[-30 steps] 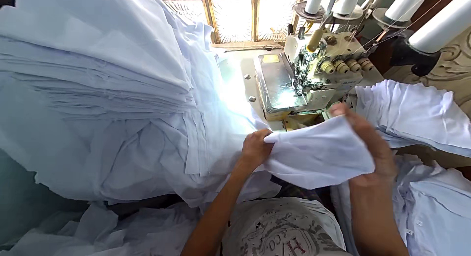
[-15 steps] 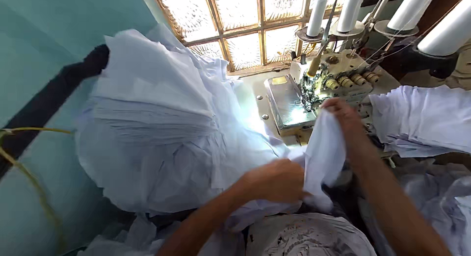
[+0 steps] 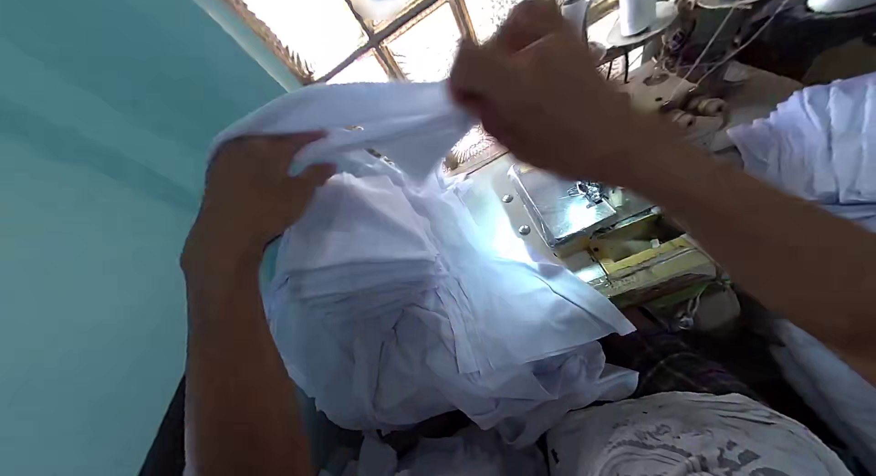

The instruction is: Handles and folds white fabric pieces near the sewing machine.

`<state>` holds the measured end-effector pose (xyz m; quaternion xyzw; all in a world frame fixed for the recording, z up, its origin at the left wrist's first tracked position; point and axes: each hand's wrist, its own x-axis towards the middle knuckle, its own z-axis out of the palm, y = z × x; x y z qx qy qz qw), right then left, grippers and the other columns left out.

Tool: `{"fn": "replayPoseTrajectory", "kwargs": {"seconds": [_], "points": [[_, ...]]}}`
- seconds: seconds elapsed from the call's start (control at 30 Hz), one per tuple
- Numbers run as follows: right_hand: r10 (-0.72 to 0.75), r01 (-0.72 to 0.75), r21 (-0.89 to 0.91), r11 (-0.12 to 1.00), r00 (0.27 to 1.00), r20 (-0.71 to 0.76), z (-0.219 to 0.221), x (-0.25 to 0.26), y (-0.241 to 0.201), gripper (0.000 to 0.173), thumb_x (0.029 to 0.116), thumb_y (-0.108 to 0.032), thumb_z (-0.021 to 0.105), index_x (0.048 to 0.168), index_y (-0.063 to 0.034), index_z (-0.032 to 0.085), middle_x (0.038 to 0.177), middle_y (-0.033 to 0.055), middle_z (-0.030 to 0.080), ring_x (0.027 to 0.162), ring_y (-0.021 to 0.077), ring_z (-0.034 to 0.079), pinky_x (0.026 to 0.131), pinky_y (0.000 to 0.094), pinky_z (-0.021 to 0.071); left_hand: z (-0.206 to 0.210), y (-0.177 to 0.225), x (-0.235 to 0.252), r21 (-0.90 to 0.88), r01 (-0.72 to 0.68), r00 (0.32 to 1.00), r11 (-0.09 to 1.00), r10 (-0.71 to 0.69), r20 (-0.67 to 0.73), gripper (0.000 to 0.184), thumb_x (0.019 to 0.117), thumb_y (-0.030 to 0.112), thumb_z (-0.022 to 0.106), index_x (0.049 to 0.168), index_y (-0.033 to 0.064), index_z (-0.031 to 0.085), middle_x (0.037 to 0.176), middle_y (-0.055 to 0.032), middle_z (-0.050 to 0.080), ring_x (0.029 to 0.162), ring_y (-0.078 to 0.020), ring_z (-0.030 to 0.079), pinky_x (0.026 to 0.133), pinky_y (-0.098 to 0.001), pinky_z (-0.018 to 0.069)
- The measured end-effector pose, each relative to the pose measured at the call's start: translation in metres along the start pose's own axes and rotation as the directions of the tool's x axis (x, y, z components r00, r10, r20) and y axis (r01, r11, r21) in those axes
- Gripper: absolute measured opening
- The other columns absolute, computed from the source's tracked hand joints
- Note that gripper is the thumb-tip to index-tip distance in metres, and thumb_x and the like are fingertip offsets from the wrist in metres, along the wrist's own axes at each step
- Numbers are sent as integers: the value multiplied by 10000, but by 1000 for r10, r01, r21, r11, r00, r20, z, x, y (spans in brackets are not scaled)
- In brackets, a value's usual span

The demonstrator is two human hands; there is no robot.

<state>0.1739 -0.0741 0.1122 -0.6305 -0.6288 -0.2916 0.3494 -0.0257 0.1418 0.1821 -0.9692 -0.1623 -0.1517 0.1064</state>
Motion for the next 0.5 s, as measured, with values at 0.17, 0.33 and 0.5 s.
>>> {"fn": "replayPoseTrajectory", "kwargs": {"seconds": [0.17, 0.33, 0.5], "points": [[-86, 88, 115, 989, 996, -29, 124, 20, -30, 223, 969, -40, 602, 1154, -78, 719, 773, 108, 710, 864, 316, 716, 1121, 617, 374, 53, -60, -30, 11, 342, 915, 940, -336, 225, 484, 980, 300, 709, 1353, 3, 628, 1239, -354, 633, 1200, -570, 568, 997, -765, 393], [-33, -134, 452, 882, 939, 343, 146, -26, -74, 209, 1001, -16, 564, 1166, -5, 691, 957, 171, 742, 1066, 362, 690, 1142, 603, 337, 127, -57, -83, -197, 608, 791, 769, -565, 233, 464, 998, 211, 646, 1290, -145, 594, 1287, -363, 607, 1286, -489, 546, 1107, -634, 360], [102, 119, 973, 198, 985, -141, 50, -87, -123, 474, 1098, -426, 390, 1316, -52, 582, 1397, 54, 633, 1350, 103, 546, 1144, 276, 430, 194, -27, -108, -358, 570, 667, 739, -671, -324, 535, 925, 178, 641, 1247, -243, 562, 1305, -474, 527, 1314, -610, 460, 1157, -656, 261]]}}
